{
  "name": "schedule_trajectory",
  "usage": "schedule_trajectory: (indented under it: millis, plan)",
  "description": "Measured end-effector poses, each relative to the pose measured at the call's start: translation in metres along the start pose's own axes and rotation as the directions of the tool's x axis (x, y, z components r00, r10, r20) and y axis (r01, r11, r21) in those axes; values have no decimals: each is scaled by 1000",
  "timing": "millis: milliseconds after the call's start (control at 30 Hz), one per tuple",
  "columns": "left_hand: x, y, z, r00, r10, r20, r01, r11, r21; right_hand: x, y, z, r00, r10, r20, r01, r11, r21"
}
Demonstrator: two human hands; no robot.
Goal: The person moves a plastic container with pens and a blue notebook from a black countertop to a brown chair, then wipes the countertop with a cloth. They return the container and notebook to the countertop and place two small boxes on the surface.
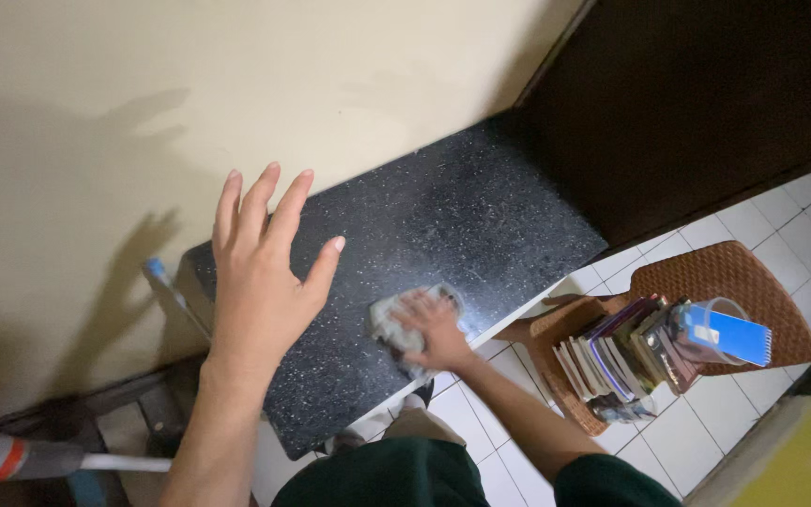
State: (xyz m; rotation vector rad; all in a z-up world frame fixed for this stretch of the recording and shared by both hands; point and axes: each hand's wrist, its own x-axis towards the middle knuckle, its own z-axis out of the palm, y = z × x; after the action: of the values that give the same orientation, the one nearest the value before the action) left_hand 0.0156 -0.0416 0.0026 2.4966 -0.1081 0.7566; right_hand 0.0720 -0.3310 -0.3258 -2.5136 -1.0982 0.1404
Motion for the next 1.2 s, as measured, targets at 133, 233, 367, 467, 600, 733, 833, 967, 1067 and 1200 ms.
schedule_trajectory:
  millis: [133,233,367,467,600,733,833,967,1067,1200]
  plan:
    - [1,20,14,1000,5,-20,-5,1000,1,9,84,-28,949,226,-221,-243,968,-55]
    - [8,41,26,1000,7,-26,-7,1000,8,31,100,-35,865,381,-325,-398,917,16]
    - [19,68,46,1000,3,-26,-3,1000,3,51,60,-20,913,358,-193,-373,927,-43]
    - [26,86,62,1000,-18,-26,18,1000,4,18,29,-18,986,131,-105,-133,991,-12]
    - [33,102,82,998,-45,-45,45,999,16,-23,61,-35,1000,-23,7,23,1000,-10]
    - [37,114,100,996,-58,-69,60,998,30,-36,164,-68,986,150,-75,-148,988,32]
    - [39,125,111,994,-69,-81,73,997,39,-11,233,-93,898,407,-167,-417,909,-24]
    - [46,138,124,994,-83,-65,87,995,57,33,249,-94,854,458,-248,-474,880,-7]
    - [53,142,133,994,-97,-53,101,992,76,47,207,-75,930,293,-220,-303,953,-11]
    - [61,142,143,994,-99,-44,103,987,120,-1,156,-73,997,-15,-79,16,1000,18]
